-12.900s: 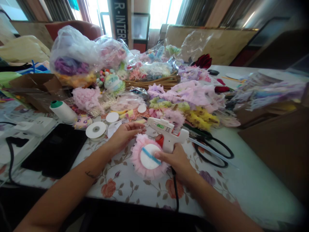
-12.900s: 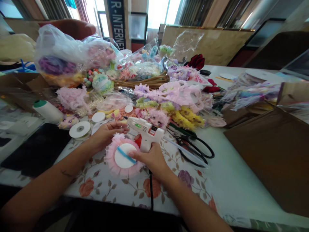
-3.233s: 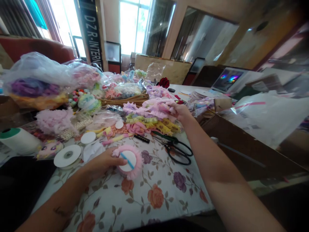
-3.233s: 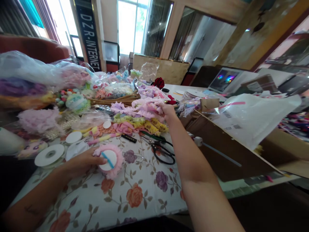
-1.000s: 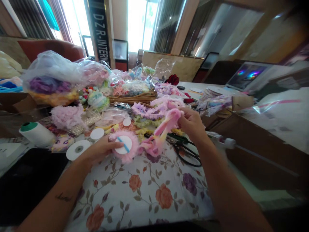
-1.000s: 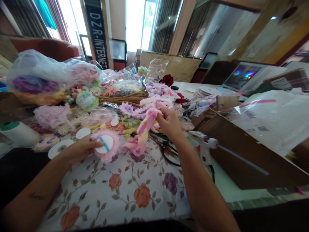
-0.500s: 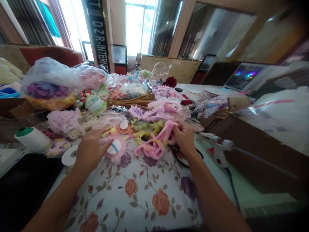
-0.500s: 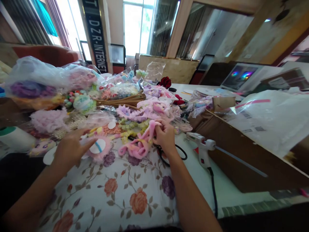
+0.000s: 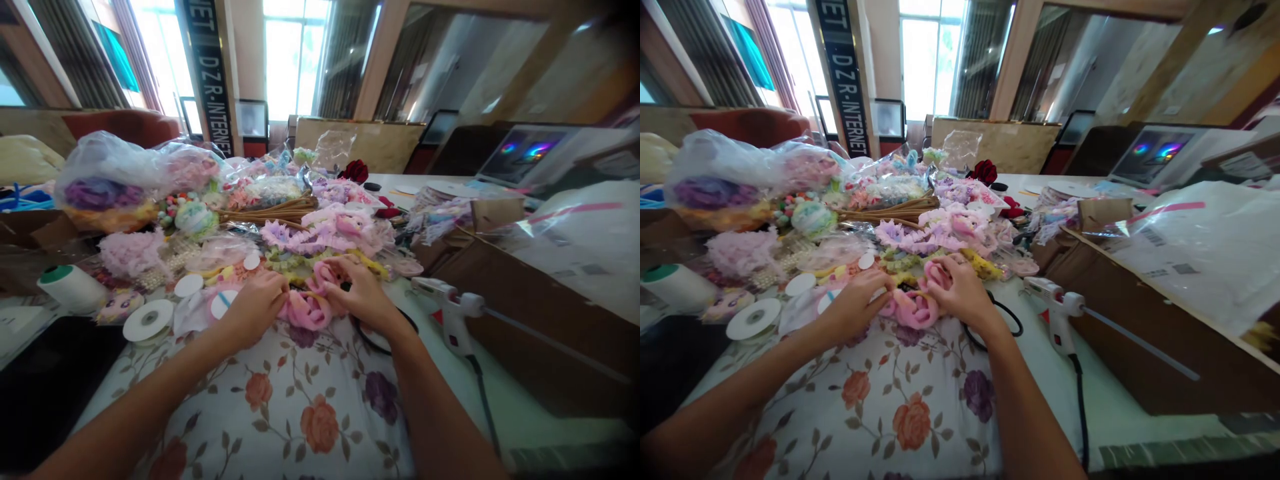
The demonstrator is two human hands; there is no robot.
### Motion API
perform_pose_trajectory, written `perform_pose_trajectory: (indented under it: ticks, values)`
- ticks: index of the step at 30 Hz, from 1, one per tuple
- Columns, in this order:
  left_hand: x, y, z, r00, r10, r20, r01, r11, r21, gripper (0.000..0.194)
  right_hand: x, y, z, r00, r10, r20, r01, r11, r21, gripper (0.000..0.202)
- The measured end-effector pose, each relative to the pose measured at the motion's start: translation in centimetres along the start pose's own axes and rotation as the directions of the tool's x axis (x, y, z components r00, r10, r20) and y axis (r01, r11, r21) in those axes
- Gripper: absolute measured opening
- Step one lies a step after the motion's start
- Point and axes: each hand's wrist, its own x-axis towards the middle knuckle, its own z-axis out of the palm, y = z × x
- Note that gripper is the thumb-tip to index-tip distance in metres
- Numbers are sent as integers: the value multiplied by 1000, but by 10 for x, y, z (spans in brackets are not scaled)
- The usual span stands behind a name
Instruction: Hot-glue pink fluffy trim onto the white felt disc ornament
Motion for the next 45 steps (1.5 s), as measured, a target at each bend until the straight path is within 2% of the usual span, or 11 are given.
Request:
perform_pose_trajectory:
  ticks: [3,8,11,15,20,26,28,32,37,42,45]
  values:
    - [2,-3,-7,983,-181,-14,174,959,-223,12,-1,-8,-1,986,-15,-169,-3,994,-106,19]
    - [8,-3,-12,971,-239,-26,201,864,-461,14,-7,-19,18,955,-176,241,159,983,87,19]
    - [15,3,-17,966,-244,-81,167,835,-525,16,-8,-13,31,930,-236,283,244,970,7,23]
    - [27,2,-24,918,-297,-263,141,863,-485,11,-6,-2,24,979,3,204,-61,958,281,30]
    - [34,-12,-26,894,-312,-323,219,931,-291,8,-4,-6,8,943,240,231,-330,767,550,36]
    - [10,5,-5,950,-156,-270,151,988,-40,19,0,-3,14,928,371,27,-302,708,639,34]
    - [0,17,6,994,-30,-104,21,997,-80,25,1,-2,15,924,380,44,-311,682,661,35]
    - [-11,34,29,979,190,72,-193,981,35,56,-1,-3,17,927,365,90,-335,694,638,33]
    - [-4,36,46,965,263,13,-263,963,55,22,-2,-4,24,932,335,138,-341,683,646,32]
    - [-1,32,28,990,-60,-129,11,937,-348,11,2,9,26,907,419,33,-346,701,624,33]
    - [-2,27,3,910,-375,-178,170,728,-664,10,4,20,23,889,442,-122,-328,800,503,26]
